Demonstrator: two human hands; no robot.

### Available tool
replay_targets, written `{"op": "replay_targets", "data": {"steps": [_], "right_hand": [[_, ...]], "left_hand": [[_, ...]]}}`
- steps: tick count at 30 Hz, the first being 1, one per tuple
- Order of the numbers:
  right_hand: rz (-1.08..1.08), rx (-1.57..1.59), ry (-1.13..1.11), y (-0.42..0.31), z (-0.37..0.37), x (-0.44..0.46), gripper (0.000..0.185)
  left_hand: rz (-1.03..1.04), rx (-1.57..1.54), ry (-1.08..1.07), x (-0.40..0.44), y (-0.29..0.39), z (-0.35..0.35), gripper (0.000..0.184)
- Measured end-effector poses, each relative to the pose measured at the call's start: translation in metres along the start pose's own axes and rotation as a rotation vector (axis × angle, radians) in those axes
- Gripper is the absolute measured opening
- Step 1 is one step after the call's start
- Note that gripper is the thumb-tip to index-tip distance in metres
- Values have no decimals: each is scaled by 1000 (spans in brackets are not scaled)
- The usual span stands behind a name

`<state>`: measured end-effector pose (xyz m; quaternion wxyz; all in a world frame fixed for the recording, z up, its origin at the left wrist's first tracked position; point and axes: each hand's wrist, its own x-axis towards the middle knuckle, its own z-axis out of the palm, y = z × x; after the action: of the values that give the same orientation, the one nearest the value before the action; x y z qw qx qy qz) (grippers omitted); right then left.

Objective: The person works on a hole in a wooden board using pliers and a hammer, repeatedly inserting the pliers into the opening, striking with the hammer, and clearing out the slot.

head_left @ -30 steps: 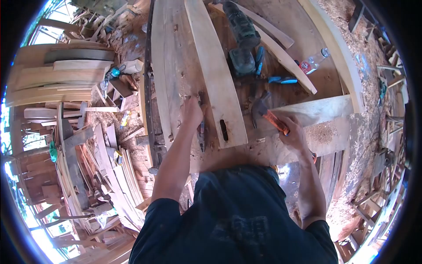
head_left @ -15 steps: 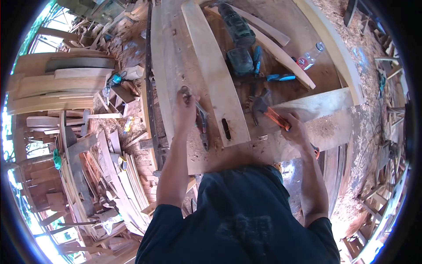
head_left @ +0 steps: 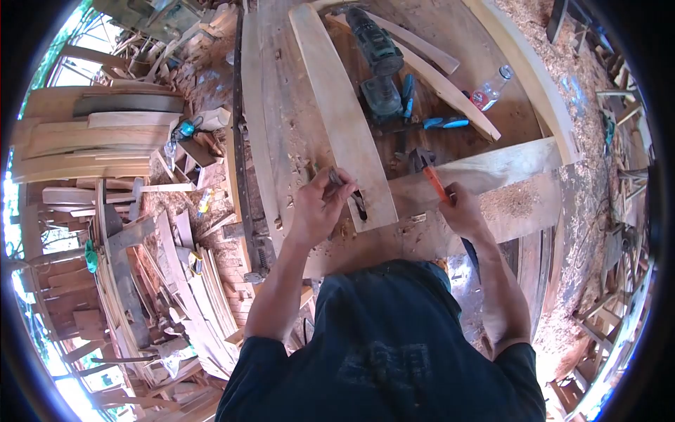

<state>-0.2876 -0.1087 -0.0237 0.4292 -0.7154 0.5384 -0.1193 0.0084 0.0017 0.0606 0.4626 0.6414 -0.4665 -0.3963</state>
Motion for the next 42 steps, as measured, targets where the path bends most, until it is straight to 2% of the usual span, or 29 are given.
{"op": "replay_targets", "data": {"steps": [3,6,9,12,14,15,18,21,23,24,25,27,28,30,32,35,38,42], "right_hand": [[-6,50,4,-43,-25,-22,24],[-232,158,90,-103,-50,-43,24],[-295,216,-40,-146,-68,-51,27],[-496,-14,-35,-164,-70,-49,26],[-532,-119,-78,-164,-58,-45,24],[-555,-173,-98,-163,-53,-42,24],[-514,-441,-331,-161,-53,-34,24],[-542,-333,-293,-175,-61,-40,26],[-537,-226,-266,-185,-65,-51,29],[-537,-173,-242,-188,-65,-53,31],[-513,-265,-279,-182,-61,-51,31],[-463,-450,-333,-159,-49,-43,32],[-477,-439,-312,-149,-45,-44,28],[-512,-429,-262,-141,-44,-41,25],[-494,-238,-225,-142,-50,-44,22],[-474,-26,-101,-138,-56,-41,21],[-397,94,10,-134,-60,-39,26],[-261,182,4,-120,-52,-36,25]], "left_hand": [[32,-5,-42,-1,-8,-2,12],[-54,93,-113,-2,-9,-1,10],[6,104,-137,-7,-13,8,10],[48,159,-165,-6,-36,9,13],[271,242,-122,-8,-19,10,17],[276,204,-126,-11,-29,9,24],[225,233,-232,-16,-45,0,35],[180,358,-204,-17,-64,4,23],[45,447,-274,-10,-123,5,20],[56,432,-295,-10,-118,3,19],[67,416,-317,-10,-111,1,18],[243,262,-335,-12,-33,-5,17],[142,156,-216,-13,-42,5,20],[185,161,-294,-6,-41,5,24],[289,178,-290,-2,-48,5,26],[70,145,-191,9,-3,-4,21],[10,99,-225,14,1,-11,17],[34,12,-218,20,-9,-5,13]]}}
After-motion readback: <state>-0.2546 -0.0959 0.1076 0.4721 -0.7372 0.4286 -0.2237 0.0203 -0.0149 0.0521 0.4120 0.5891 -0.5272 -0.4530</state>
